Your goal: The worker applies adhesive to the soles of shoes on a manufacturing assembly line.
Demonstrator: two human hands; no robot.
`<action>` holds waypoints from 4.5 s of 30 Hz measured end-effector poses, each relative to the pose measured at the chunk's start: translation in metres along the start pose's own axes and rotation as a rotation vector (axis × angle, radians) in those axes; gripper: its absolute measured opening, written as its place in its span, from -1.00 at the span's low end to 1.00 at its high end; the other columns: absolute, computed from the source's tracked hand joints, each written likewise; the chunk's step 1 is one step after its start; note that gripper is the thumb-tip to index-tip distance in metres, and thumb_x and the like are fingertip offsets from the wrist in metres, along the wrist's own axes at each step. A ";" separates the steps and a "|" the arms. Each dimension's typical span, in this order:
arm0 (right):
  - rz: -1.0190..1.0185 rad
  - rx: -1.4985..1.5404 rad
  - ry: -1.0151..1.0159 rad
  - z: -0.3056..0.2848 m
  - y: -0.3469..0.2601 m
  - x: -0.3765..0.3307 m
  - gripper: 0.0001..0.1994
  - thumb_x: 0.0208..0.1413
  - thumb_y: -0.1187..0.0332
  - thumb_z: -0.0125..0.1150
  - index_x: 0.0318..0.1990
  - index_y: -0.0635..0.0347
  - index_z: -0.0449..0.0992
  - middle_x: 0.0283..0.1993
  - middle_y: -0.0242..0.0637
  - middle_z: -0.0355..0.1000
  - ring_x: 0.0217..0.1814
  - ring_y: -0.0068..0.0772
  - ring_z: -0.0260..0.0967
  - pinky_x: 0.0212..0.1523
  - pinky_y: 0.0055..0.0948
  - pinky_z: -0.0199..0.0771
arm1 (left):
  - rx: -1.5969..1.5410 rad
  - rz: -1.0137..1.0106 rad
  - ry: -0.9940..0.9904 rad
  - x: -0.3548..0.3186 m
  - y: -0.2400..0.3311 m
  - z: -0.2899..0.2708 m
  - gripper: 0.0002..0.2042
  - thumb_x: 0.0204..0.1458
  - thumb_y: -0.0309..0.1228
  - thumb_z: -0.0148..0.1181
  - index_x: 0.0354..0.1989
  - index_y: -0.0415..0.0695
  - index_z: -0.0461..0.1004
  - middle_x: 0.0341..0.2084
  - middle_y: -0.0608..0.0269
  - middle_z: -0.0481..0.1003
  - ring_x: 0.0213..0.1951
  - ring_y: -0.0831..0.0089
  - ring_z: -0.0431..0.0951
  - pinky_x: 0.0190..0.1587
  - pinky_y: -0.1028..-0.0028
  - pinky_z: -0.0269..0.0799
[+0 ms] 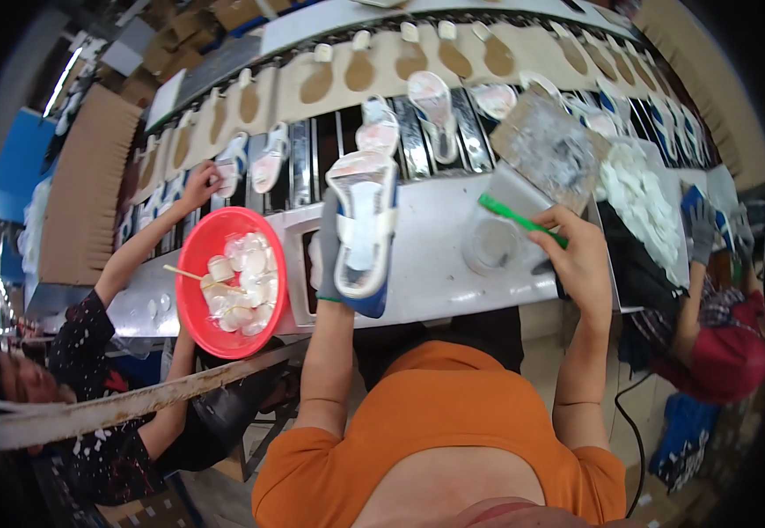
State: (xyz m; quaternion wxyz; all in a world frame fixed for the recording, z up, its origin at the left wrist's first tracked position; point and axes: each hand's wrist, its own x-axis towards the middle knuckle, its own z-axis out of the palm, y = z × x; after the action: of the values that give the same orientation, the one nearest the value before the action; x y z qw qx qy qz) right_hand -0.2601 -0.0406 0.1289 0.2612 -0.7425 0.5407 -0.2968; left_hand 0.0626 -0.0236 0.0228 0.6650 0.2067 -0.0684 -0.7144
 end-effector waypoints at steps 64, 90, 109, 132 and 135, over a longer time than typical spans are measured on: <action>0.405 0.555 -0.039 0.022 0.091 -0.062 -0.86 0.17 0.51 0.28 -0.14 0.32 0.62 -0.36 -0.45 0.54 -0.46 -0.78 0.25 -0.45 -0.71 0.21 | 0.519 1.083 1.496 0.290 0.097 -0.105 -0.26 -0.32 -0.23 0.55 -0.04 -0.43 0.27 -0.17 -0.14 0.47 -0.17 -0.01 0.60 -0.07 0.13 0.58; 0.406 0.371 -0.149 0.053 0.068 -0.055 -0.84 0.12 0.52 0.26 -0.13 0.30 0.56 -0.51 -0.37 0.49 -0.58 -0.60 0.36 -0.61 -0.54 0.24 | -0.132 0.478 0.345 0.106 0.045 -0.042 -0.58 0.28 -0.20 0.00 0.25 -0.10 0.25 -0.02 0.11 0.39 -0.03 0.30 0.41 0.06 0.35 0.38; 0.361 0.916 -0.736 0.303 -0.127 0.197 -0.79 0.35 0.29 0.06 -0.01 0.19 0.50 -0.21 -0.26 0.59 -0.57 -0.75 0.19 -0.68 -0.73 0.07 | 0.750 0.600 0.245 -0.064 0.000 -0.060 -0.68 0.30 -0.46 -0.06 0.17 -0.32 0.36 -0.13 0.05 0.56 -0.07 0.35 0.59 0.10 0.36 0.47; 0.094 0.765 -0.540 0.302 -0.071 0.214 -0.81 0.23 0.40 0.16 -0.27 0.39 0.60 -0.42 -0.25 0.60 -0.67 -0.63 0.28 -0.62 -0.58 0.28 | 0.712 0.570 0.261 -0.063 -0.002 -0.055 -0.68 0.28 -0.49 -0.05 0.15 -0.34 0.38 -0.14 0.03 0.58 -0.09 0.34 0.60 0.08 0.36 0.48; -0.029 0.633 -0.599 0.356 -0.112 0.227 -0.82 0.20 0.38 0.19 -0.22 0.32 0.62 -0.39 -0.28 0.62 -0.64 -0.66 0.29 -0.63 -0.64 0.25 | 0.727 0.584 0.255 -0.063 -0.001 -0.057 -0.68 0.29 -0.48 -0.04 0.15 -0.34 0.38 -0.14 0.04 0.58 -0.09 0.35 0.61 0.08 0.37 0.48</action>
State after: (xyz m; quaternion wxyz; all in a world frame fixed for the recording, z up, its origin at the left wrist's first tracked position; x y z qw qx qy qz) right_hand 0.1245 -0.2033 -0.0001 0.6173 -0.6866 0.3129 -0.2229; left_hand 0.0856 0.0481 -0.0162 0.7256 0.4840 -0.2868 -0.3963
